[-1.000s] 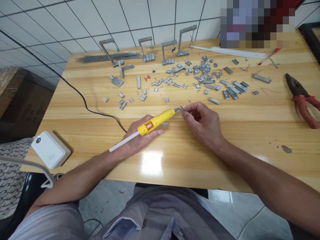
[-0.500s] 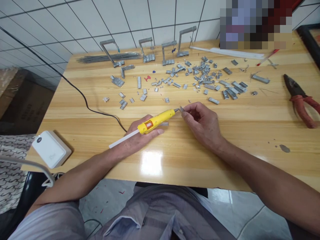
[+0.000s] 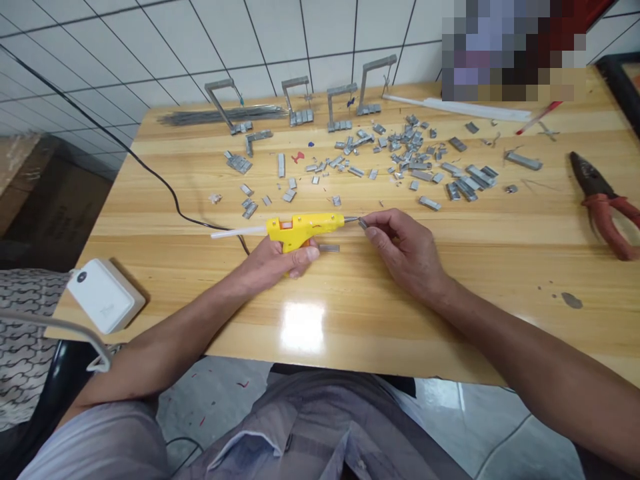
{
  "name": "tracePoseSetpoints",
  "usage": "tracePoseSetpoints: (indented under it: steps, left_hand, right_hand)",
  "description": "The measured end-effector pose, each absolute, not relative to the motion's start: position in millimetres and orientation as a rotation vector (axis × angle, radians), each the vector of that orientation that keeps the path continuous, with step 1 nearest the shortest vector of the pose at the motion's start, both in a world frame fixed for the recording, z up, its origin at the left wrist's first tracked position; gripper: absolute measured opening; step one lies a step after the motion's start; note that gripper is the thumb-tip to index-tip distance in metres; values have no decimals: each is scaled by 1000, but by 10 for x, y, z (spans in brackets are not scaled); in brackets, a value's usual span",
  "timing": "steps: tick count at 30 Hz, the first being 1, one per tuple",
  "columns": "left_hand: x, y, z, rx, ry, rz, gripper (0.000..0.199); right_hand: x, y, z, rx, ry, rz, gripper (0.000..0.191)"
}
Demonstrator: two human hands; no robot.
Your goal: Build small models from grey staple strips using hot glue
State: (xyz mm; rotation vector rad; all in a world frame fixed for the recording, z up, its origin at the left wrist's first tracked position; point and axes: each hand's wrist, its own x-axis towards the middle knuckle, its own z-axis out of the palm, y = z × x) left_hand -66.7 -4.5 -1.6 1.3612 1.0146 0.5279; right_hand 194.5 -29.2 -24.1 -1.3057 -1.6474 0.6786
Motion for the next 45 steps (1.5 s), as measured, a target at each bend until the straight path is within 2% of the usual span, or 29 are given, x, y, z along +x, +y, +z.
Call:
tracePoseSetpoints:
  steps: [14, 28, 31, 39, 45]
  left_hand:
    - [-731, 46, -3, 1100, 875, 488, 42]
    - [-755, 66, -56, 1102, 779, 507, 35]
    - [-751, 67, -55, 1103, 765, 516, 35]
    - [-742, 65, -56, 1137, 792, 527, 36]
    - [-750, 51, -70, 1169, 816, 516, 37]
  right_hand:
    - [1955, -258, -170, -1222, -1492, 1131, 17]
    - [1979, -255, -173, -1187, -1375, 1258, 20]
    - [1987, -264, -184, -1194, -1444, 1158, 18]
    - [2038, -247, -218, -1103, -1860, 551, 15]
    - [2054, -232, -253, -1063, -1933, 369, 15]
